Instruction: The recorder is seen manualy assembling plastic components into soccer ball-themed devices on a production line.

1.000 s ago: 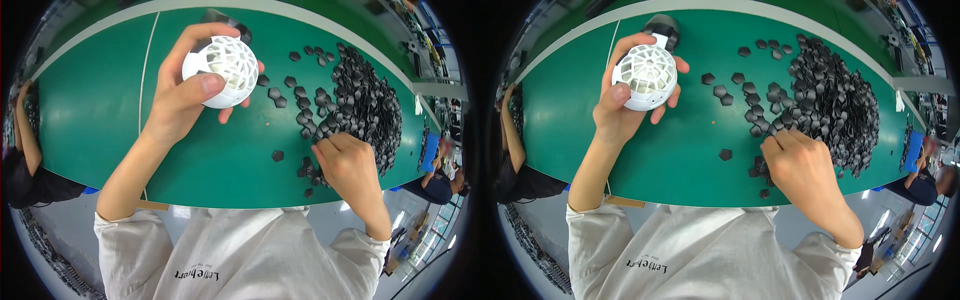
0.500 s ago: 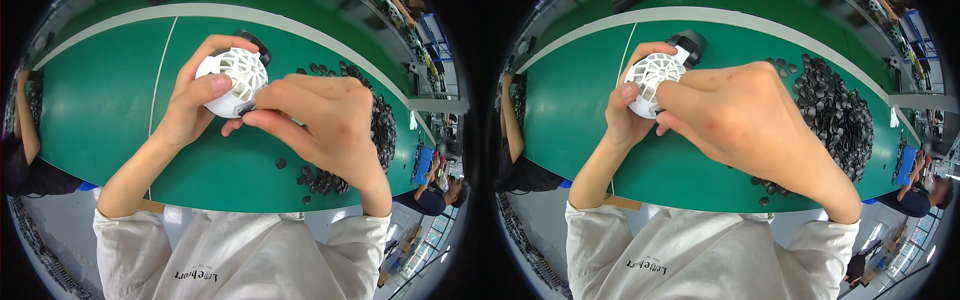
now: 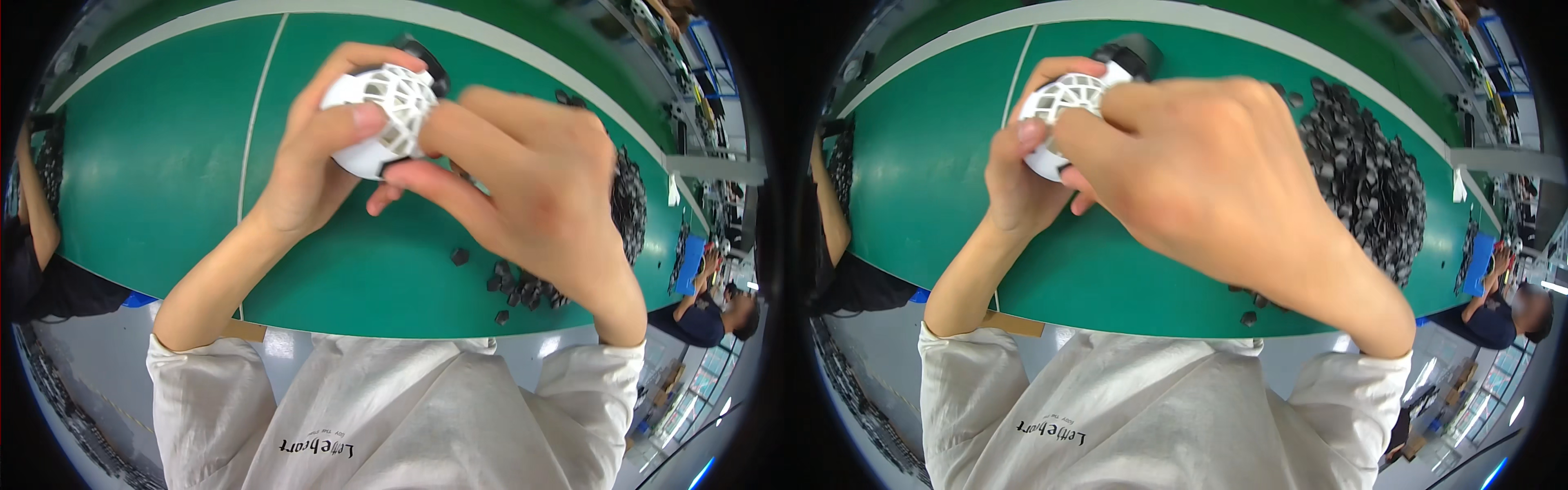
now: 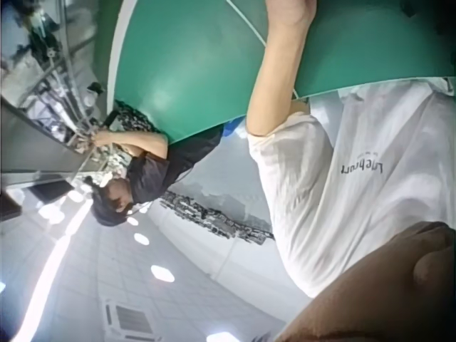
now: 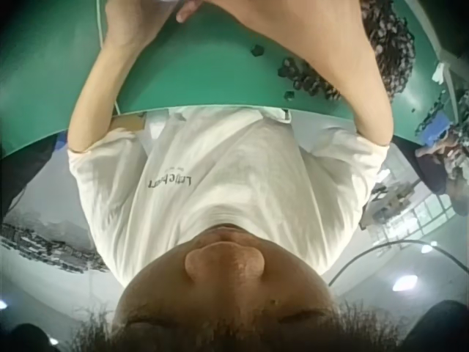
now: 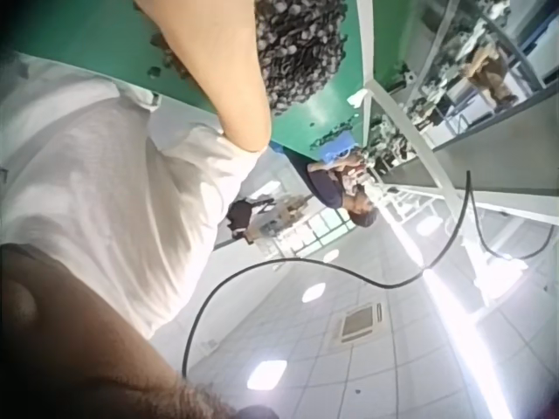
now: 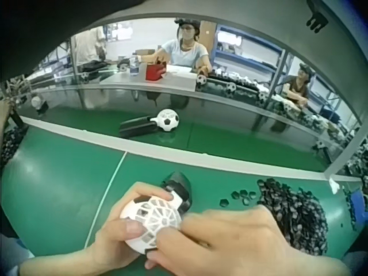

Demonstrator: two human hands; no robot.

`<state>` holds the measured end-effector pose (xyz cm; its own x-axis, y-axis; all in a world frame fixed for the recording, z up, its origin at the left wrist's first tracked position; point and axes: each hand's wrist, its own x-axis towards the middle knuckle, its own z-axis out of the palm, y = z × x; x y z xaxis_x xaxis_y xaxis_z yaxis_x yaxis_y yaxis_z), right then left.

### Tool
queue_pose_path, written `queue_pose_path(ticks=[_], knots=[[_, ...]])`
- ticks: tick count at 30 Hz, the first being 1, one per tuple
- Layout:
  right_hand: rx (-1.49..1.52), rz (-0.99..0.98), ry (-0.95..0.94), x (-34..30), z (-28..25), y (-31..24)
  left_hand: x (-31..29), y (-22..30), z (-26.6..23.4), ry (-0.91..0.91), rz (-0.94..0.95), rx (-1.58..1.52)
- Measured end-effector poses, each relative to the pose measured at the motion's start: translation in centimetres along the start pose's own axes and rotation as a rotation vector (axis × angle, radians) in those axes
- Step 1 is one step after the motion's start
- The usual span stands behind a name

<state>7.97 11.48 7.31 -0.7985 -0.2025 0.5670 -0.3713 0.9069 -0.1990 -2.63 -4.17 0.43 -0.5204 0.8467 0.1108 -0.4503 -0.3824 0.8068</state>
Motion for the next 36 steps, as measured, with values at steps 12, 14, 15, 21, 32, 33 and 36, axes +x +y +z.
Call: queue_pose_path(ticks=[12,14,15,21,32,33,36], knots=[[0.210,0.331,-0.445,-7.6,-3.8,3.0,1.8,2.6,-6.5,-0.106,0.049,0.057],[0.157,0.441,-0.596,-10.7,-5.3,1.4,1.6,4.8,-7.1,0.106,0.190,0.359],[0.164,0.437,-0.596,-11.7,-5.3,0.6,1.6,5.4,-8.0,0.028,0.202,0.215],[-0.226,0.232,-0.587,-14.7,-4.6,-1.7,2.9,4.3,-5.8,0.637,0.347,0.365],[-0.308,0.200,-0.575,-13.4,-3.1,-2.4,2.4,4.6,-5.1,0.521,0.359,0.269],[-0.320,0.200,-0.598,-13.5,-3.1,-2.4,2.3,4.4,-4.8,0.472,0.367,0.325],[-0.344,0.206,-0.628,-13.2,-3.2,-2.4,2.0,4.2,-4.1,0.423,0.380,0.404]])
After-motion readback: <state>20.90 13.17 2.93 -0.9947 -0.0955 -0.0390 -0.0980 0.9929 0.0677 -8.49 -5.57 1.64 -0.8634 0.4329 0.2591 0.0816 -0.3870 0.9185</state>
